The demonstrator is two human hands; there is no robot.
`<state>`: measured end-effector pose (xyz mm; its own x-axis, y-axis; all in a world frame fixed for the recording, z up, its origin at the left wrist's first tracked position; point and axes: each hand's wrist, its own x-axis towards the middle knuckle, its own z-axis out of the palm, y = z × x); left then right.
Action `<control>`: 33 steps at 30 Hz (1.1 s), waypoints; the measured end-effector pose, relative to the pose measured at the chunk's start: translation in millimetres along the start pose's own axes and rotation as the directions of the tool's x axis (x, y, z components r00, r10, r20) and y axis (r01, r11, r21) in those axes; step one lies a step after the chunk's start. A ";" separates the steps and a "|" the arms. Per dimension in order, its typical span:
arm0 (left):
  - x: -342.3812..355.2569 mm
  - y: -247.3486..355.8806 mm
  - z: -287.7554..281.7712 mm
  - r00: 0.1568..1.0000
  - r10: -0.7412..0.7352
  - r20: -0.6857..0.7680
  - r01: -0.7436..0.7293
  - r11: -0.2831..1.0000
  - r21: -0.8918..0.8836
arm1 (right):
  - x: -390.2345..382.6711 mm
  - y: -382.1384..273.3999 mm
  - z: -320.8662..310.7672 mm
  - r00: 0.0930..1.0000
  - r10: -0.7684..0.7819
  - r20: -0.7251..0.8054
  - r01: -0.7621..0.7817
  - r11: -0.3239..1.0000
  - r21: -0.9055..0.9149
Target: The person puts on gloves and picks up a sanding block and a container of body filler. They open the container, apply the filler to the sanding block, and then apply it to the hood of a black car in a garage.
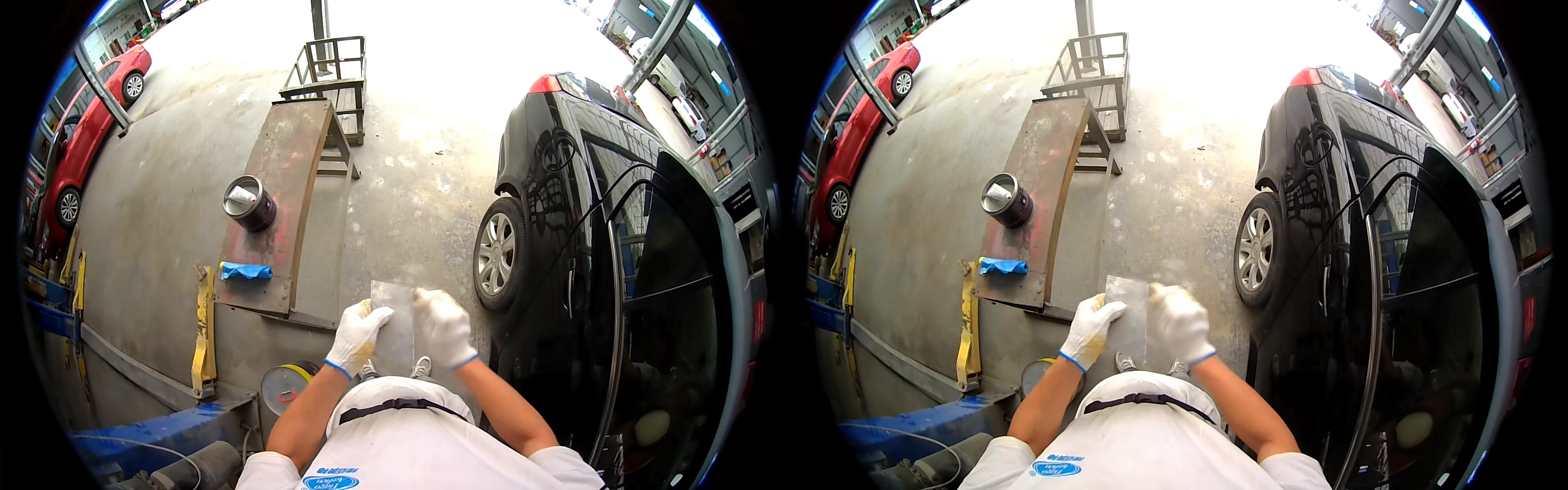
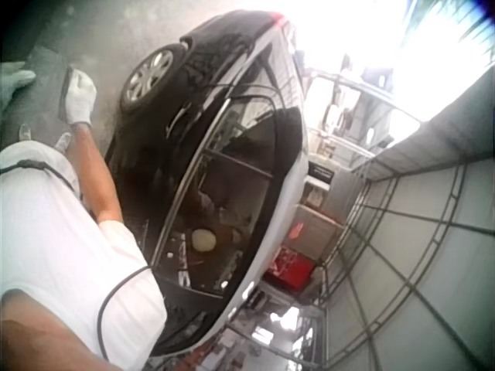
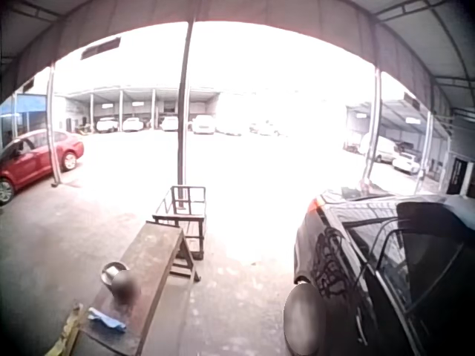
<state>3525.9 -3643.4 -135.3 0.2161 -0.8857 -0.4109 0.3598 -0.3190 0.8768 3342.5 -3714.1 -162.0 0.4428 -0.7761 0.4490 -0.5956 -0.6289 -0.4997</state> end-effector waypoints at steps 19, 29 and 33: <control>-1.0 1.6 2.3 0.990 0.111 0.085 -0.140 0.788 0.599 | 13.7 -33.0 -12.4 0.552 0.395 0.735 -0.832 0.324 0.450; 6.6 2.0 -13.6 0.992 0.125 0.022 -0.127 0.981 0.144 | -22.0 3.3 -14.5 0.598 0.418 0.684 -0.781 0.111 0.614; 7.5 -1.4 -2.8 0.852 0.521 -0.045 -0.470 0.801 0.370 | -31.0 17.2 2.2 0.573 0.580 0.579 -0.732 0.045 0.680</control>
<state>3529.5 -3648.7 -140.4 0.4129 -0.9058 0.0955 -0.1491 0.0362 0.9882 3320.0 -3701.0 -186.1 0.2964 -0.8364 -0.4611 0.1046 0.5083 -0.8548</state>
